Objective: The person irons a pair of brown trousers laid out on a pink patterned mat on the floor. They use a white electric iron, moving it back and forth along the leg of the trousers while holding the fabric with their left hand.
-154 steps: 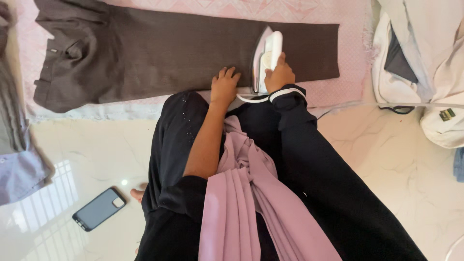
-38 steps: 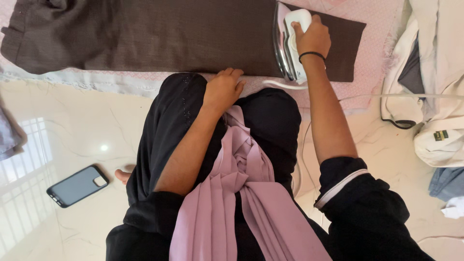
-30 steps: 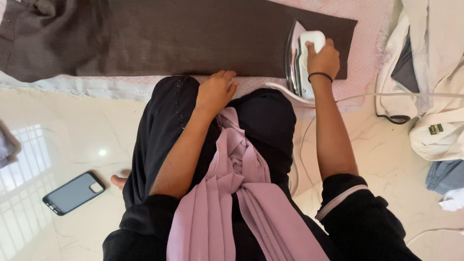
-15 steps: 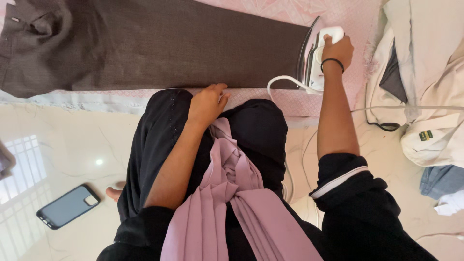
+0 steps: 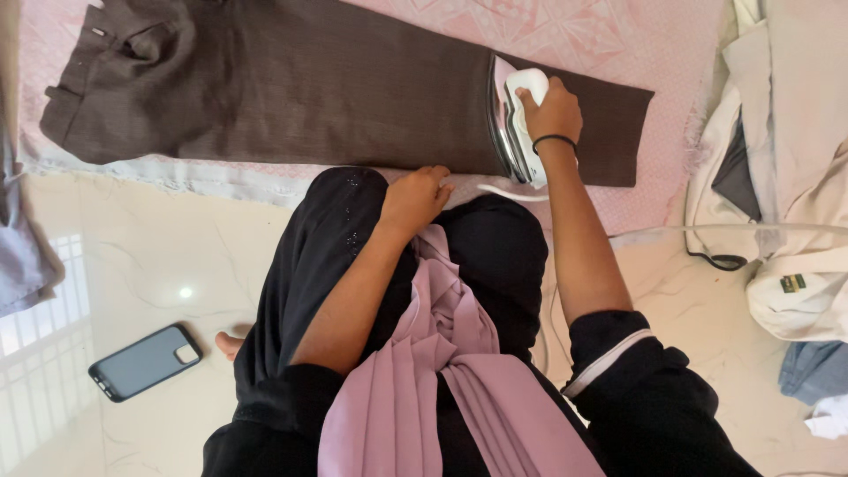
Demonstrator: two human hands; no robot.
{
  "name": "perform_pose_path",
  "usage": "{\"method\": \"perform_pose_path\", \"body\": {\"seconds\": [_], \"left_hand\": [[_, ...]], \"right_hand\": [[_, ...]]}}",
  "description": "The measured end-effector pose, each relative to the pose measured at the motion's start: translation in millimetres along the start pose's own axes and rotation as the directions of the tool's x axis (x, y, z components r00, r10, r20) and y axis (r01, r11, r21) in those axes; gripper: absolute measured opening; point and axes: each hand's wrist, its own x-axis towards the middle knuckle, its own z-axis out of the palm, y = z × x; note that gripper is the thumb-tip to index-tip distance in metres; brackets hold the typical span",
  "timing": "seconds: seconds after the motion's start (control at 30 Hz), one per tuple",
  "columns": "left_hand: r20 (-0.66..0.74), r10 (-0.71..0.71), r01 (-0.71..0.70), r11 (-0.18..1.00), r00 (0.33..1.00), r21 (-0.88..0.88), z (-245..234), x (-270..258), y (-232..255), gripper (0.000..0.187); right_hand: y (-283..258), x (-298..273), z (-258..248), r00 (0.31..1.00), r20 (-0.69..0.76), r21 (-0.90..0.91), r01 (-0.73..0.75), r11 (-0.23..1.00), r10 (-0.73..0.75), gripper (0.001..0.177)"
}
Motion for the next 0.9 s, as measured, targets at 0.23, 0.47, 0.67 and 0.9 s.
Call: {"method": "perform_pose_path", "body": {"seconds": [0.23,0.47,0.67,0.9], "left_hand": [[0.010,0.022,-0.022,0.999,1.000,-0.023,7,2,-7,0.025],[0.050,-0.038,0.036,0.998,0.998,0.052,8,-2,-6,0.028],[-0.107,-0.144,0.131,0.984,0.984,-0.123,-61,-12,-18,0.024],[-0.730,-0.573,0.246,0.820,0.372,-0.518,-144,-47,-149,0.040]], "right_hand": [[-94,-20,28,0.981,0.068,0.051,0.179,0.982,-0.183,0.045],[-174,-46,53,0.913,0.175,0.049,0.365,0.930,-0.368,0.048],[-144,-61,37,0.770,0.205,0.015,0.615,0.788,-0.605,0.049],[-96,-72,11,0.729,0.297,-0.048,0.656,0.753,-0.617,0.052]]}}
